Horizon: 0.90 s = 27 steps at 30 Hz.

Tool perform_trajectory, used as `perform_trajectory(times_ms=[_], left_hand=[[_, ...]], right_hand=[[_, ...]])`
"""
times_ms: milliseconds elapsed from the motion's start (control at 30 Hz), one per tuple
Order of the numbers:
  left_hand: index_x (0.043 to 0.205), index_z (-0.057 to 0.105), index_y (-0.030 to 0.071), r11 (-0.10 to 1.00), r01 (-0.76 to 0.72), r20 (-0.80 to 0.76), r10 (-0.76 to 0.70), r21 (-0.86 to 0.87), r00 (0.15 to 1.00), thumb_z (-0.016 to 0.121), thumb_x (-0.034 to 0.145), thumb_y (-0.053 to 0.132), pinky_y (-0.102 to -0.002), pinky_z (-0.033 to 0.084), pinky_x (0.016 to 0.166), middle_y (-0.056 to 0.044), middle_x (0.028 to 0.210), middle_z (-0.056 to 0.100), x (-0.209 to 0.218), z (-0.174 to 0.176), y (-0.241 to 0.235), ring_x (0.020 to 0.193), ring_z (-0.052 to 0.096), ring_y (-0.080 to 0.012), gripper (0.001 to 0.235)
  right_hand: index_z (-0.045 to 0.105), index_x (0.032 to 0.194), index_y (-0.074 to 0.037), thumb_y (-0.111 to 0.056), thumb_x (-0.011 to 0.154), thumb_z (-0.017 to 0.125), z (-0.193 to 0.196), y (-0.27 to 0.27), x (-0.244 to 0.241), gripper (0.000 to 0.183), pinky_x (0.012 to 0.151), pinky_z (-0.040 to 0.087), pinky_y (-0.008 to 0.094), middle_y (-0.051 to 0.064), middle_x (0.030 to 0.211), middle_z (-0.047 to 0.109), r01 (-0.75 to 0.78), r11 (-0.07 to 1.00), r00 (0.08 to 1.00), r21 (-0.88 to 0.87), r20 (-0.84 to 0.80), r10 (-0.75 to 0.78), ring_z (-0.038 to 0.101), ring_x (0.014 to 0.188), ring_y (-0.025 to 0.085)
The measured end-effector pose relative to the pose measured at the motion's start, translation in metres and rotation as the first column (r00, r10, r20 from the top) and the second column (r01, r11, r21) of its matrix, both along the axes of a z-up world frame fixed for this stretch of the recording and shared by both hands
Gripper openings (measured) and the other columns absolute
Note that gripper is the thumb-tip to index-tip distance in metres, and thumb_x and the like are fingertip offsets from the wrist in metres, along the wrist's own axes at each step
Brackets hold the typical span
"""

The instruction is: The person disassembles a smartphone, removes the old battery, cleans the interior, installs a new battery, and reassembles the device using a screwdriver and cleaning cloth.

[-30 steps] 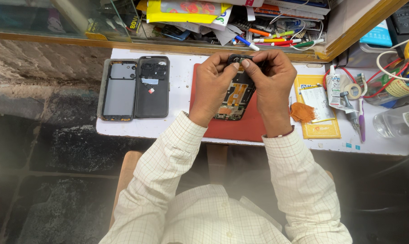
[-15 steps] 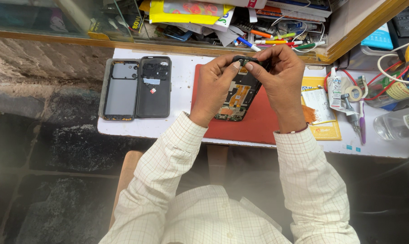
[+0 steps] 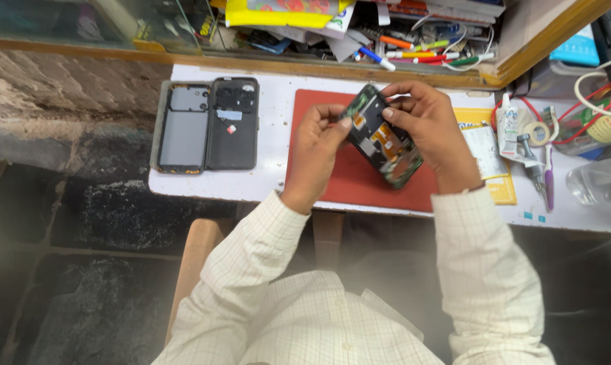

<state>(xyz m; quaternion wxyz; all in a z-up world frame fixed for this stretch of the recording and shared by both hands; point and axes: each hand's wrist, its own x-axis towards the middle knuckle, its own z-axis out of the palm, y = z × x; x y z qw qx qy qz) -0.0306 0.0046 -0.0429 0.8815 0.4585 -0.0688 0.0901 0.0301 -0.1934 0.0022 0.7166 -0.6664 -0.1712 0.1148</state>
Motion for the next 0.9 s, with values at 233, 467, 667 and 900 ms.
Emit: perform_trajectory(times_ms=[233,467,667,900], left_hand=[[0.126,0.064,0.004,0.55,0.086,-0.175,0.111,0.831,0.978,0.075,0.086,0.006,-0.032,0.055,0.072,-0.01,0.096,0.074,-0.043,0.017,0.035,0.077,0.068,-0.0199,0.042],[0.129,0.055,0.0,0.355,0.036,-0.032,-0.017,0.934,0.999,0.083,0.076,0.008,-0.045,0.054,0.078,-0.017,0.101,0.07,-0.042,0.026,0.045,0.095,0.068,-0.036,0.06],[0.124,0.057,0.001,0.237,0.088,-0.077,-0.055,0.968,0.996,0.088,0.071,0.013,-0.047,0.053,0.077,-0.018,0.097,0.07,-0.028,0.024,0.05,0.094,0.068,-0.0379,0.062],[0.137,0.057,0.008,0.129,0.182,-0.171,-0.088,0.975,0.981,0.09,0.066,0.016,-0.043,0.053,0.065,-0.012,0.078,0.068,-0.015,0.028,0.064,0.075,0.068,-0.0299,0.078]], right_hand=[[0.072,0.115,-0.002,0.0,0.091,0.07,-0.027,0.014,0.01,0.024,0.079,0.058,0.028,0.005,0.104,0.074,-0.128,0.91,0.989,-0.394,0.014,0.145,0.07,0.091,0.011],[0.075,0.108,-0.009,-0.003,0.086,0.076,-0.026,0.034,-0.026,0.024,0.09,0.049,0.046,0.008,0.106,0.068,0.343,0.709,0.686,-0.616,0.68,0.259,0.064,0.102,0.031],[0.074,0.109,-0.01,-0.002,0.087,0.073,-0.016,0.025,-0.07,0.024,0.096,0.045,0.046,0.011,0.117,0.064,0.453,0.657,0.543,-0.603,0.771,0.333,0.06,0.109,0.032],[0.074,0.111,-0.01,-0.001,0.087,0.07,-0.018,0.022,-0.077,0.026,0.086,0.05,0.043,0.013,0.106,0.061,0.333,0.674,0.563,-0.659,0.713,0.419,0.06,0.098,0.032]])
